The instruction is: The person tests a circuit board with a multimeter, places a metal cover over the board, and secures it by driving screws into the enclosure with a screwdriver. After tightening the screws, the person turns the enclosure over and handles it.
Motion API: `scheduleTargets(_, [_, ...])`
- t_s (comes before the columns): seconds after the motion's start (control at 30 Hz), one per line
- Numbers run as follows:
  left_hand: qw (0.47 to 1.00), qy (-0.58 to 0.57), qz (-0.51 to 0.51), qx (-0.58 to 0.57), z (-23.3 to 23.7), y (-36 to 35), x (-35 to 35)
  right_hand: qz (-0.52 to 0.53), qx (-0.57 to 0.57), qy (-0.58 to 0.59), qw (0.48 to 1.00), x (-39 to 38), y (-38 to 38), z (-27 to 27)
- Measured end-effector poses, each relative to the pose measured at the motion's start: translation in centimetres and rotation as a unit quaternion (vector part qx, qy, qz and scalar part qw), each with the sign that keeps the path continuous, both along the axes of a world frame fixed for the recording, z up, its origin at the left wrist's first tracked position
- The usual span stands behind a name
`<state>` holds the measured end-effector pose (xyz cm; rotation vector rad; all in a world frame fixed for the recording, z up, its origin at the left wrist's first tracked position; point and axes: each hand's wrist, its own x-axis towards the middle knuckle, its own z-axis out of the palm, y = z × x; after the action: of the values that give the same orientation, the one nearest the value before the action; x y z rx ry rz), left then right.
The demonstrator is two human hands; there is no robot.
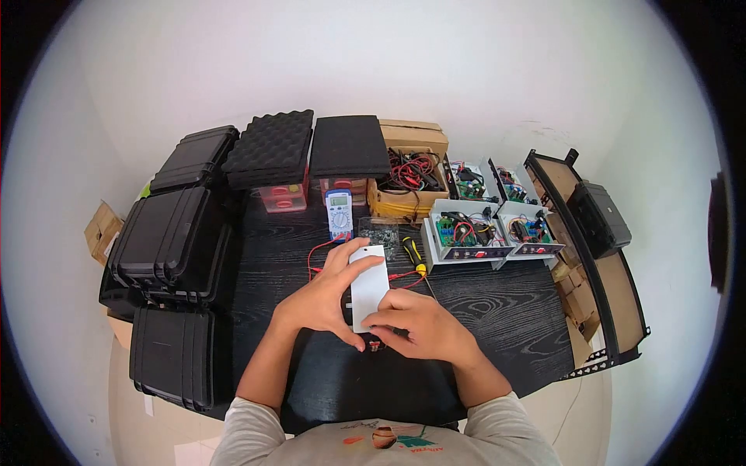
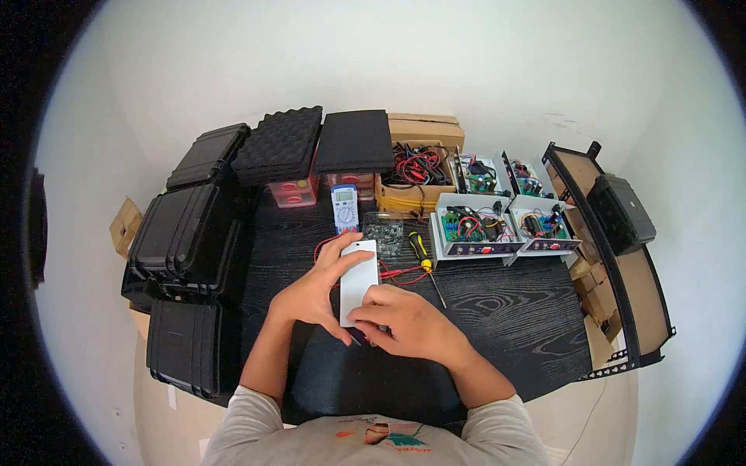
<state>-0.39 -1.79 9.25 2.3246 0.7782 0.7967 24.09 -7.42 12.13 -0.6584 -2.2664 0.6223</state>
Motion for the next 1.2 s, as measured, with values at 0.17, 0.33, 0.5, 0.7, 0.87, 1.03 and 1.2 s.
scheduleTargets(0.17, [0.996,-0.030,-0.040,0.070,0.2,0.0,0.5,-0.029,0.015,0.010,0.999,-0.4,0.0,-0.6])
scheduleTargets(0.33, [0.997,0.009,-0.064,0.032,0.0,-0.9,1.4,-0.051,-0.023,0.086,0.995,0.4,1.0,-0.4])
scheduleTargets(0.5, [0.993,0.048,-0.073,0.082,0.7,-1.5,1.4,-0.254,-0.045,0.136,0.957,1.2,10.0,-2.0])
scheduleTargets(0.7, [0.987,0.084,-0.111,0.085,1.1,-2.0,0.9,-0.261,0.049,-0.201,0.943,-0.3,22.3,-11.1])
scheduleTargets(0.87, [0.986,0.082,-0.116,0.083,0.5,-1.8,0.9,-0.299,0.035,-0.350,0.887,-3.2,25.2,-13.4])
scheduleTargets(1.03, [0.986,0.076,-0.118,0.089,0.3,-1.7,0.9,-0.303,0.068,-0.375,0.874,-4.2,25.4,-13.6])
scheduleTargets(1.2, [0.988,0.075,-0.120,0.065,0.6,-1.8,0.9,-0.303,0.056,-0.379,0.872,-4.3,25.6,-13.7])
